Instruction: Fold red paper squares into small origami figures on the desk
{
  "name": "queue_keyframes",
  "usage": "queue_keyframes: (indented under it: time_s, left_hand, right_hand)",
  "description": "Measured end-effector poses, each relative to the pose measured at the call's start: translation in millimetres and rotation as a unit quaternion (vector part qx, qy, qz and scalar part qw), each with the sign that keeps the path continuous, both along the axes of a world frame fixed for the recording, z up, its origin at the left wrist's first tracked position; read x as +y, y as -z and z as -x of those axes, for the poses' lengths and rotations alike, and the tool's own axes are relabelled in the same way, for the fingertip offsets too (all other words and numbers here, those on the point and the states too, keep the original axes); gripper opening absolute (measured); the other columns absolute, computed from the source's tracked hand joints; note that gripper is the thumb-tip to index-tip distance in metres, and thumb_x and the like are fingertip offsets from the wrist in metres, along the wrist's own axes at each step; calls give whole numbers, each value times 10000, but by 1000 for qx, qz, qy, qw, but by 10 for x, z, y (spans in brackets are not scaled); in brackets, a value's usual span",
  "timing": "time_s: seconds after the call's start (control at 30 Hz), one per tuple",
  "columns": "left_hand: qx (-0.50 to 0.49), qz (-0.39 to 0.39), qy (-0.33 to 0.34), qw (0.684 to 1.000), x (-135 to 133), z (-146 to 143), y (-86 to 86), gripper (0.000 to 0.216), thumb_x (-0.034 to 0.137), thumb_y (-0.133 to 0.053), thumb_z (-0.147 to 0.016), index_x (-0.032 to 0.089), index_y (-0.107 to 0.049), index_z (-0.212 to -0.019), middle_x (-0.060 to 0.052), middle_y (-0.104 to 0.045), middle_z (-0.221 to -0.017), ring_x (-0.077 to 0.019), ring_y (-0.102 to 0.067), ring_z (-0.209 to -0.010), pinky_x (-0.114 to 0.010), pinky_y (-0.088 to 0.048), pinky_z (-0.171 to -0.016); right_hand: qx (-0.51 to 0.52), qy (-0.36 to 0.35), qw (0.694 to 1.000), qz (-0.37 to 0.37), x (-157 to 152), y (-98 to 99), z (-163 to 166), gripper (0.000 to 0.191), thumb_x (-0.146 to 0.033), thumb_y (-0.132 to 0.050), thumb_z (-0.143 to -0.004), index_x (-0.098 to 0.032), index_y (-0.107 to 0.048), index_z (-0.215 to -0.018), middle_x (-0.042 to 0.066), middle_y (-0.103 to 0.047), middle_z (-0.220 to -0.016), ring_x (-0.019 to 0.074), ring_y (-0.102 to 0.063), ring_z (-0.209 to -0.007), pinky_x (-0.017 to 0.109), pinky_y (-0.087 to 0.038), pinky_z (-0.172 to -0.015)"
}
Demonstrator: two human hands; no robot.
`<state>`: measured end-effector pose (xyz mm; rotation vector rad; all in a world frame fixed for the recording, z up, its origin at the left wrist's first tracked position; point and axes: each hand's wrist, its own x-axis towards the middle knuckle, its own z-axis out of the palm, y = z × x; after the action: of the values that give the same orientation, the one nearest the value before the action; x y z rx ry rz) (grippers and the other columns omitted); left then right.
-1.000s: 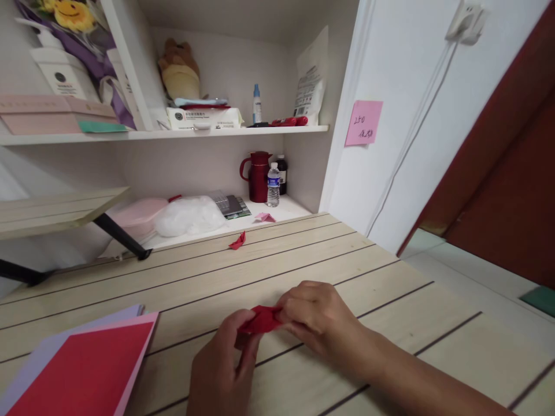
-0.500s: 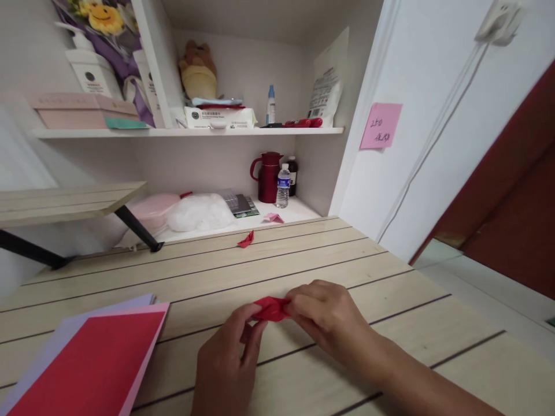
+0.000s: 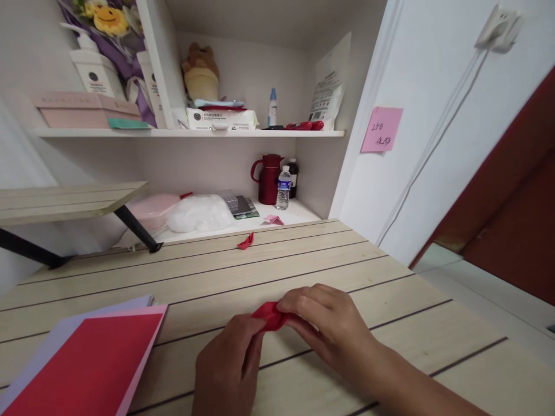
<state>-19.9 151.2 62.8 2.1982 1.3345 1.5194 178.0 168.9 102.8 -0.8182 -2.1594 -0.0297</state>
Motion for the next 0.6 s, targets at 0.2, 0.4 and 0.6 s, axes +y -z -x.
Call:
queue_keyframes:
  time_s: [0.2, 0.4, 0.6]
  left_hand:
    - [-40, 45, -23, 998, -38, -22, -71, 87, 329, -589, -892, 319, -673, -914, 54, -744, -801, -123, -676, -649, -216, -539, -664]
    - [-112, 153, -49, 980, -69, -66, -143, 139, 436, -630, -836, 298, -631, -815, 69, -713, -649, -146, -671, -582, -226, -494, -546]
    - [-135, 200, -55, 969, -53, -80, -131, 418, 436, -623, -825, 328, -547, -1222, 61, -755, -818, -167, -699, -712, -286, -511, -652]
  right_hand:
    - [23, -15, 998, 53, 9, 21, -5, 115, -189, -552, -972, -229, -659, -986, 43, -735, -941, 159, -672, -782, 260, -482, -700]
    - [36, 17, 991, 129, 39, 32, -35, 146, -237, -593, -949, -207, -610, -806, 1, -678, -717, 130, -613, -617, 218, -416, -569]
    - [-41, 5, 996, 76, 42, 57, -70, 208, -147, -481, -961, -192, -581, -785, 22, -659, -718, 141, -572, -628, 238, -375, -583]
